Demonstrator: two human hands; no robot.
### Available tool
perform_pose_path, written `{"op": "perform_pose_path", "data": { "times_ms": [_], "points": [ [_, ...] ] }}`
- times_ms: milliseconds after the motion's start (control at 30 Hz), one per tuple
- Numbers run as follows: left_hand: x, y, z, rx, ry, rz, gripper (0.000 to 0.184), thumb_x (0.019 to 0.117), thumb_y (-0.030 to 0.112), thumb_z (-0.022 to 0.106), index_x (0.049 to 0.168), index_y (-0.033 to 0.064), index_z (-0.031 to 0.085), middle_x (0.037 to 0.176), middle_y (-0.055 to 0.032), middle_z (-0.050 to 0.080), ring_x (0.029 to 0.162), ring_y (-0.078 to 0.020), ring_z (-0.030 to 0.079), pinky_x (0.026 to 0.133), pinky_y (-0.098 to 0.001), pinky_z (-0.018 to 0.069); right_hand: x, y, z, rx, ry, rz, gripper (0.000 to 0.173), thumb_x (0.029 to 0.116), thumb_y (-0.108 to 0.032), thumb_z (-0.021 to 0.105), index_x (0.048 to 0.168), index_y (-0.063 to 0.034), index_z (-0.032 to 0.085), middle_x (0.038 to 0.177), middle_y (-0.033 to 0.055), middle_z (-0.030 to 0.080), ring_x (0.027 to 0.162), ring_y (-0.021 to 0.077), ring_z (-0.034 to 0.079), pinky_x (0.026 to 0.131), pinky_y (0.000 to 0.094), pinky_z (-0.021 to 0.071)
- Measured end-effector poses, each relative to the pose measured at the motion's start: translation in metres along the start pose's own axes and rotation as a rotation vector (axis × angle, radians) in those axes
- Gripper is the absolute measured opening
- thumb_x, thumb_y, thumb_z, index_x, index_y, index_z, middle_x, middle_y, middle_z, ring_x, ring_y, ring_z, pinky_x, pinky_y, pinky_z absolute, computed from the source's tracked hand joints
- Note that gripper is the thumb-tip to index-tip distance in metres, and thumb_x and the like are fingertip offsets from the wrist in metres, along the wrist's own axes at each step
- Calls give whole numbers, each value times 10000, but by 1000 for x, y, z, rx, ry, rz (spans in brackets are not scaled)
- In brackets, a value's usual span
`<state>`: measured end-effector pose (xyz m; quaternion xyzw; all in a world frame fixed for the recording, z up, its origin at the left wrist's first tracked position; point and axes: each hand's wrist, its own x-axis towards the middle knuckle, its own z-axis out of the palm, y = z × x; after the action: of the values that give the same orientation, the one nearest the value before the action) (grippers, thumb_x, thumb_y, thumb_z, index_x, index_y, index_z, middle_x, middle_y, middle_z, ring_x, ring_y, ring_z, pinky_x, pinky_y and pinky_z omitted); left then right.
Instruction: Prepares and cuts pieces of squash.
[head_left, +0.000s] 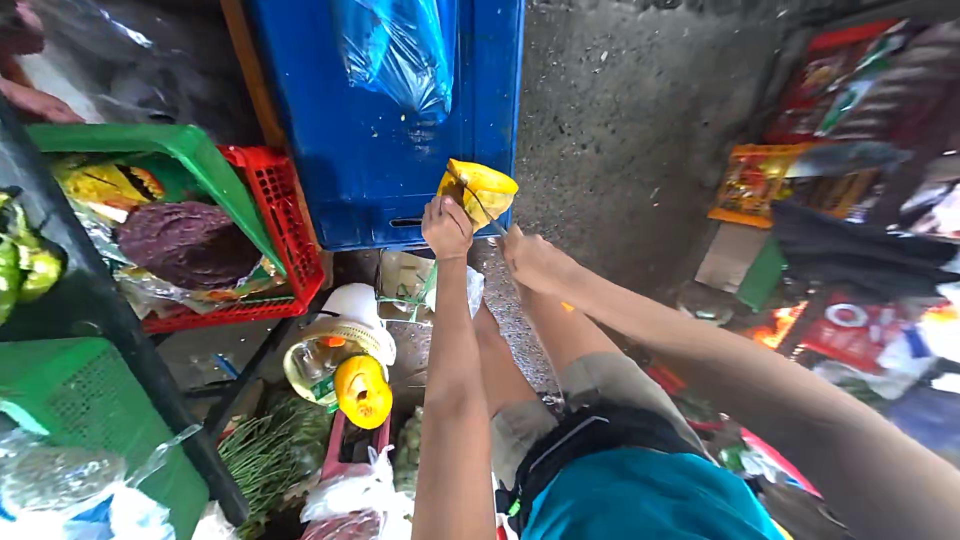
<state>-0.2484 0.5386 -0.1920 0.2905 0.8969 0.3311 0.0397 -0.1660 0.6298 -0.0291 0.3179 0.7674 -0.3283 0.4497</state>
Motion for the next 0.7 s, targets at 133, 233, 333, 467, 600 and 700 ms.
{"op": "perform_pose_path", "data": {
  "times_ms": [133, 233, 333, 467, 600, 700],
  "points": [
    [13, 7, -6, 39, -82, -117, 592, 1087, 237, 222, 898, -33, 714, 970, -183, 744, 918, -330, 725, 734, -452, 567, 40, 12, 32, 132, 137, 2, 252, 1101, -239, 364, 1228, -55, 481, 891, 161, 666, 863, 361, 720, 752, 533, 590],
    [18, 14, -9, 79, -110, -220, 584, 1091, 253, 226, 907, -12, 712, 972, -164, 746, 934, -303, 729, 745, -444, 563, 56, 25, 75, 199, 383, -40, 258, 1104, -269, 364, 1241, -77, 467, 779, 134, 641, 672, 320, 701, 584, 493, 580],
    [27, 18, -10, 98, -111, -270, 600, 1098, 245, 227, 897, -35, 717, 980, -176, 751, 947, -312, 731, 759, -457, 557, 73, 9, 71, 272, 340, 87, 380, 1131, -288, 309, 1353, -12, 446, 930, 223, 694, 841, 404, 735, 732, 548, 593],
    [23, 29, -26, 51, -174, -380, 611, 1117, 308, 202, 1132, -39, 705, 1153, -202, 711, 1126, -306, 679, 938, -452, 534, 63, 16, 80, 286, 428, -26, 373, 1121, -326, 329, 1353, -55, 440, 829, 162, 674, 730, 357, 720, 636, 531, 598],
    [17, 21, -21, 54, -28, -358, 620, 1093, 431, 240, 1119, -3, 681, 1159, -198, 668, 1112, -318, 647, 913, -463, 533, 33, -14, 40, 235, 426, -88, 289, 1098, -252, 429, 1307, -59, 482, 793, 169, 656, 694, 380, 703, 569, 554, 581],
    [37, 17, -25, 151, -69, -477, 678, 1086, 401, 152, 1158, 33, 716, 1193, -159, 712, 1147, -312, 667, 909, -518, 526, 41, -26, 21, 156, 334, -71, 280, 1107, -237, 414, 1317, -62, 479, 905, 176, 669, 796, 373, 721, 643, 530, 599]
  ]
}}
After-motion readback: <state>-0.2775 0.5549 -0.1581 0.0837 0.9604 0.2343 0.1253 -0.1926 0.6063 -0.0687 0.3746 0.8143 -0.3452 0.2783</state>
